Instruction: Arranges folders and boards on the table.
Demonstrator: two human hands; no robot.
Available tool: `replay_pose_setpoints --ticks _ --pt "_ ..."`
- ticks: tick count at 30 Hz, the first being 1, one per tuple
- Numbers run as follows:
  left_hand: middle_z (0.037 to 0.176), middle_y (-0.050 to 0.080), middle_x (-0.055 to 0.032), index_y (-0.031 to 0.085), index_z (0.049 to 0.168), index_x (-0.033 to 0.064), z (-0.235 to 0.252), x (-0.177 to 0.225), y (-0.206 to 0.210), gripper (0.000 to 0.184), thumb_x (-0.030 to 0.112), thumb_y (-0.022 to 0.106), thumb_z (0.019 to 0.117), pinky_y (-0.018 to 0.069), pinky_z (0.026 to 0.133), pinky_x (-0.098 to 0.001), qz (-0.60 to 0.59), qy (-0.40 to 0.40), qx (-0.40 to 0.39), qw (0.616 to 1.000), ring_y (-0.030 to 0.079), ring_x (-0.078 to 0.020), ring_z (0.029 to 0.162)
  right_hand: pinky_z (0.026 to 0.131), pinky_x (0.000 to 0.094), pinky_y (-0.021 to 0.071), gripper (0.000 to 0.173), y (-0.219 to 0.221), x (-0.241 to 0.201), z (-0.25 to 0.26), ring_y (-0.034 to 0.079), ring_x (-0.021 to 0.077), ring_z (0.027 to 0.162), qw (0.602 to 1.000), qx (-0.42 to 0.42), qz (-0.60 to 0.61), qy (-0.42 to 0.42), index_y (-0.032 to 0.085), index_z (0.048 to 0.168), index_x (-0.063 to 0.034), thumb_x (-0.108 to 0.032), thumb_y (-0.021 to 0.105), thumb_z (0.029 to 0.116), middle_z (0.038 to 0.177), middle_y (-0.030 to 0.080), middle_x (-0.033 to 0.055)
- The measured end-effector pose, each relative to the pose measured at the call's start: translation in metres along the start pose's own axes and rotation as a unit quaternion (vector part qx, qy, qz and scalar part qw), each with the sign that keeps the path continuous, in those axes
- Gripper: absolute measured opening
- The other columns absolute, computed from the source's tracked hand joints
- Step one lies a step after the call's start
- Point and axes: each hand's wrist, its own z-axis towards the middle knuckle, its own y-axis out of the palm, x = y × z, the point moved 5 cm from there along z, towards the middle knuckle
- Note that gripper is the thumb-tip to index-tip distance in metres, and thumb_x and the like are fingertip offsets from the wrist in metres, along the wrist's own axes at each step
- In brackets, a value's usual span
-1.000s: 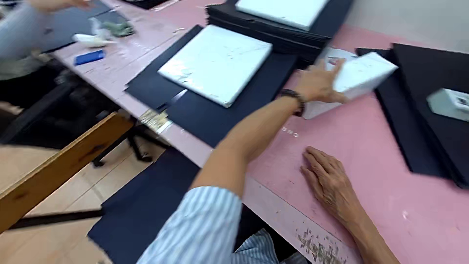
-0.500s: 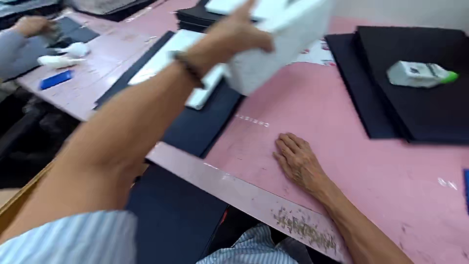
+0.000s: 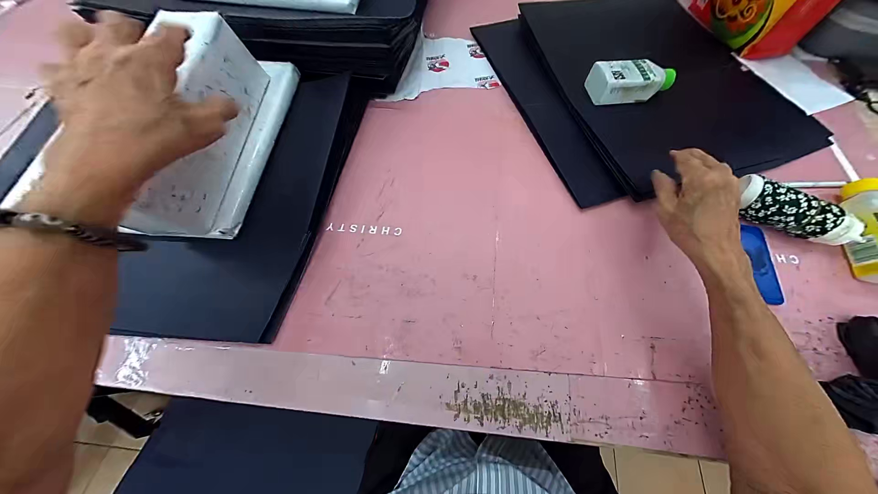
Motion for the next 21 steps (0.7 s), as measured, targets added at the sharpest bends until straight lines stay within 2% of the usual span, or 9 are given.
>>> replay_pose_setpoints --ticks 1,2,3,4,6,8,12,16,21 --pt "0.141 0.051 -0.0367 0.048 0.147 0.0000 0.002 0.059 -0.005 0.059 0.032 0.057 0.0987 0.0339 0.103 -0.0768 -0.059 -0.004 0.000 0.998 0.046 -0.0570 0.133 0.107 0.0667 0.0375 0.043 0.001 0.009 0.002 0.053 0.0538 0.128 0.999 0.014 0.013 0.025 0.057 0.132 0.0148 -0.018 0.047 0.1068 0.134 0.058 0.0360" --pt "0.133 0.062 -0.0230 0.055 0.142 0.0041 0.006 0.108 0.001 0.050 0.031 0.055 0.1004 0.0473 0.101 -0.0570 -0.150 -0.018 -0.007 0.988 0.061 -0.0360 0.123 0.108 0.0656 0.0370 0.043 0.003 0.016 0.003 0.053 0.0536 0.128 0.998 0.021 0.023 0.049 0.056 0.133 0.0149 -0.018 0.046 0.1070 0.135 0.057 0.0364" --pt "0.121 0.068 -0.0105 0.061 0.135 0.0068 0.013 0.150 0.017 0.040 0.028 0.056 0.1016 0.0565 0.091 -0.0384 -0.287 -0.042 -0.037 0.956 0.068 -0.0182 0.105 0.110 0.0645 0.0368 0.044 0.007 0.020 0.002 0.052 0.0529 0.130 0.997 0.024 0.030 0.064 0.055 0.136 0.0144 -0.018 0.045 0.1076 0.136 0.056 0.0363" --pt "0.111 0.071 -0.0063 0.062 0.130 0.0054 0.021 0.187 0.040 0.033 0.024 0.055 0.1029 0.0606 0.082 -0.0325 -0.430 -0.068 -0.089 0.896 0.072 -0.0145 0.092 0.111 0.0639 0.0365 0.044 0.010 0.021 0.001 0.051 0.0520 0.131 0.996 0.027 0.032 0.074 0.052 0.139 0.0137 -0.018 0.043 0.1086 0.138 0.054 0.0360" --pt "0.104 0.071 -0.0074 0.058 0.128 0.0022 0.034 0.260 0.087 0.029 0.018 0.051 0.1049 0.0604 0.076 -0.0321 -0.601 -0.103 -0.196 0.768 0.072 -0.0162 0.085 0.114 0.0600 0.0351 0.046 0.010 0.022 0.002 0.050 0.0496 0.135 0.993 0.062 0.028 0.098 0.049 0.141 0.0140 -0.017 0.039 0.1089 0.141 0.052 0.0361" --pt "0.107 0.069 -0.0132 0.054 0.129 -0.0010 0.039 0.326 0.132 0.030 0.014 0.048 0.1045 0.0610 0.077 -0.0337 -0.657 -0.125 -0.249 0.701 0.072 -0.0198 0.086 0.116 0.0538 0.0348 0.047 0.008 0.029 0.002 0.050 0.0471 0.136 0.985 0.107 0.017 0.134 0.048 0.141 0.0150 -0.016 0.037 0.1079 0.142 0.052 0.0364" --pt "0.133 0.056 -0.0209 0.052 0.138 0.0012 0.038 0.407 0.172 0.036 0.013 0.050 0.1042 0.0548 0.085 -0.0472 -0.635 -0.148 -0.276 0.706 0.062 -0.0312 0.111 0.112 0.0589 0.0359 0.048 0.012 0.048 -0.007 0.050 0.0506 0.131 0.976 0.099 0.045 0.190 0.045 0.143 0.0146 -0.018 0.038 0.1086 0.140 0.050 0.0383" --pt "0.139 0.051 -0.0212 0.054 0.134 0.0011 0.025 0.448 0.159 0.032 0.017 0.047 0.1068 0.0469 0.098 -0.0570 -0.623 -0.188 -0.267 0.711 0.051 -0.0337 0.128 0.105 0.0586 0.0402 0.045 0.012 0.058 -0.006 0.055 0.0468 0.121 0.950 0.105 0.121 0.270 0.049 0.136 0.0136 -0.020 0.046 0.1061 0.132 0.053 0.0366" --pt "0.123 0.057 -0.0170 0.061 0.120 0.0031 0.027 0.459 0.174 0.025 0.022 0.052 0.1056 0.0495 0.088 -0.0484 -0.624 -0.254 -0.226 0.703 0.055 -0.0275 0.112 0.111 0.0515 0.0380 0.051 0.014 0.055 -0.007 0.050 0.0423 0.130 0.935 0.124 0.166 0.288 0.042 0.143 0.0128 -0.019 0.050 0.1049 0.141 0.047 0.0349"
